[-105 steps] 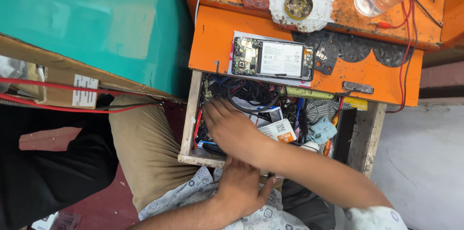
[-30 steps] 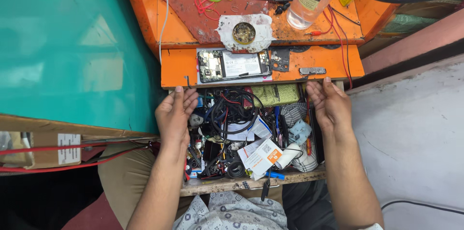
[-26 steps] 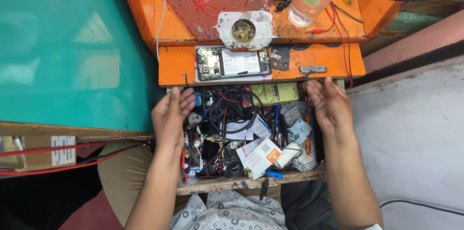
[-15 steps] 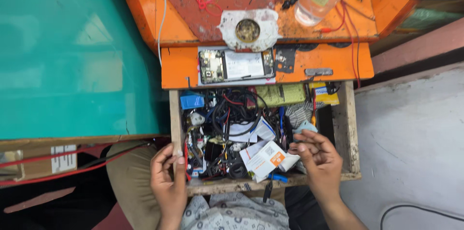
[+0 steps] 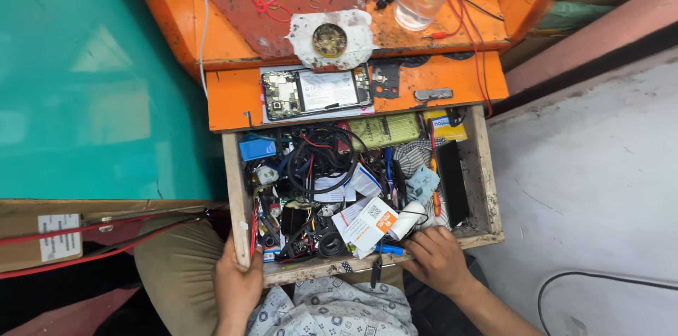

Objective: The person assembles a mobile phone by placing internal components and using a screwdriver to secure screws into the device frame.

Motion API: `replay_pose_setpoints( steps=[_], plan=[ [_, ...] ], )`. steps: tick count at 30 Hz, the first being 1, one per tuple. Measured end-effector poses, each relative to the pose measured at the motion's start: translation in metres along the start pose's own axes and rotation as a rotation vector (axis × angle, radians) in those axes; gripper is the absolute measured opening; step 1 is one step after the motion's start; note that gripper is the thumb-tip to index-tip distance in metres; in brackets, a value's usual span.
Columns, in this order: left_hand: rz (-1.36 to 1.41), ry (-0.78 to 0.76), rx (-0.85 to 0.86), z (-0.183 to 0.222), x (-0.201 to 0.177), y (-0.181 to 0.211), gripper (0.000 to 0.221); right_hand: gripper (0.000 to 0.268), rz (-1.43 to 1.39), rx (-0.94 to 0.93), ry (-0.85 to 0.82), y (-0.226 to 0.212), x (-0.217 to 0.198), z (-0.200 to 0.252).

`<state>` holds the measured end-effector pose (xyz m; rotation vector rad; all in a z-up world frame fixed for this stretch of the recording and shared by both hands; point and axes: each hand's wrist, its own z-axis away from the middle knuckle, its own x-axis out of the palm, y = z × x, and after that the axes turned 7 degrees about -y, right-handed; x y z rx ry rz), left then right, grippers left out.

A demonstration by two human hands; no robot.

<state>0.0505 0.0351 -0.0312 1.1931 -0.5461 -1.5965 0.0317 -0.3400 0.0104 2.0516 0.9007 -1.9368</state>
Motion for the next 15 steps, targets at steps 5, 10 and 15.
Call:
replay_pose_setpoints(
  steps=[5,10,15],
  plan=[
    [0.032,0.044,0.189,0.013,-0.007,-0.018,0.045,0.040,-0.039,-0.025,0.031,-0.005,0.005,0.022],
    [-0.039,0.052,0.050,0.025,-0.012,-0.028,0.049,0.039,-0.084,-0.018,0.015,-0.024,0.006,0.035],
    [-0.093,0.035,-0.036,0.031,-0.011,-0.031,0.047,0.039,-0.064,-0.010,0.050,-0.025,0.011,0.039]
  ],
)
